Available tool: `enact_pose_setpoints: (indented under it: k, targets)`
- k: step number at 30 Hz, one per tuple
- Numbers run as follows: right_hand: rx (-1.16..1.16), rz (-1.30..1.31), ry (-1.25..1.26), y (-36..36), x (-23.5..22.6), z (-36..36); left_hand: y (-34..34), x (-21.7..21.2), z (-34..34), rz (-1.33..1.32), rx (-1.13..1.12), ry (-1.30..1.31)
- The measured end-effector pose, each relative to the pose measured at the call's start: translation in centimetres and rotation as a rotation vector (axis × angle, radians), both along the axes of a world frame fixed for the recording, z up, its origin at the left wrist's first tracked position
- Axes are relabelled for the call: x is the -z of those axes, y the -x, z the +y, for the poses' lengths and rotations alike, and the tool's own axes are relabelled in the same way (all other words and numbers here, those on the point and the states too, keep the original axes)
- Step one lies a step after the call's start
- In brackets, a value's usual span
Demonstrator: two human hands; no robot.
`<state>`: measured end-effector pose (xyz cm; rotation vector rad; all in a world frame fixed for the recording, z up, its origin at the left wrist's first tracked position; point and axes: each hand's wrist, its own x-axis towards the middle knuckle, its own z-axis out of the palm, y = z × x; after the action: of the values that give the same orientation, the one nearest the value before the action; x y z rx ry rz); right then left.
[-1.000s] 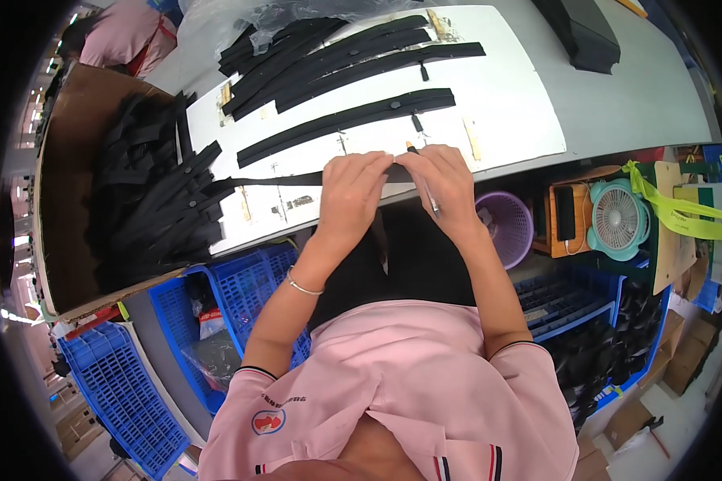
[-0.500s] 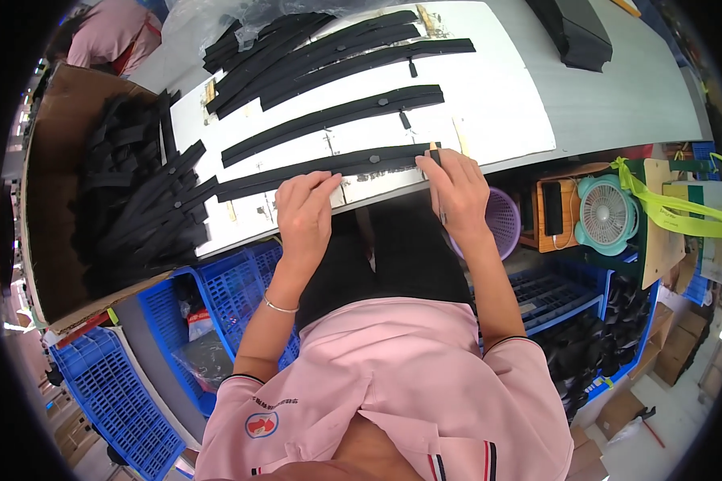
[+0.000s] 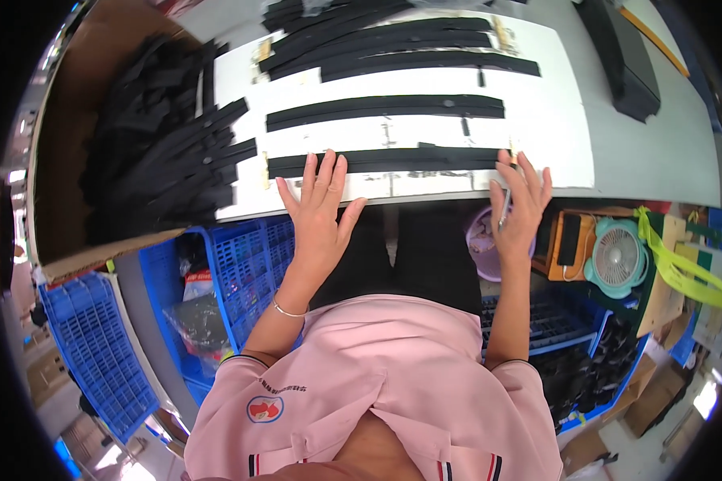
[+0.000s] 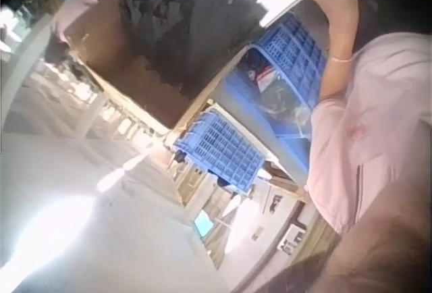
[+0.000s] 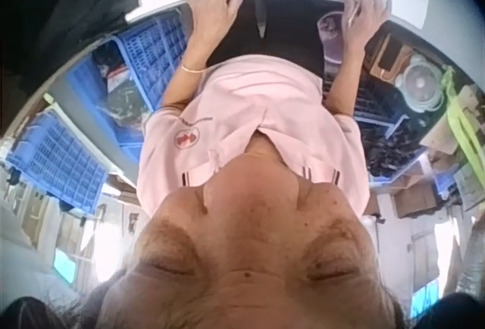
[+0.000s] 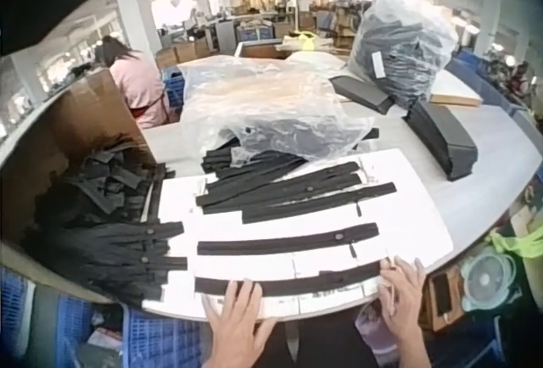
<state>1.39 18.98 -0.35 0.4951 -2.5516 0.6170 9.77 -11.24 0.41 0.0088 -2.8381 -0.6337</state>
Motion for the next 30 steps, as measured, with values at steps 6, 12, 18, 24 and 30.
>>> enact_pose_setpoints:
  k: [6,12,18,24,30]
  targets:
    - [-0.026,0.057,0.03,0.3,0.4,0.0,-1.7,-0.5,-4.0,0.001,-0.135,0.049]
    - [-0.013,-0.003,0.045,0.1,-1.9,-2.0,-3.0,0.2,-4.7,-0.001,-0.166,0.015]
    - [-0.19,-0.352,0.575,0.1,-4.4,-9.7,-2.9,0.8,-4.4,0.068,-0.16,-0.012]
    - [-0.349,-0.738,0.918,0.8,-5.5,-18.4,-2.4,0.5,-4.4,0.097,-0.175,-0.011]
    - [-0.337,-0.701,0.707,0.9,-2.7,-21.8,-2.5,1.2,-4.4,0.111,-0.193,-0.028]
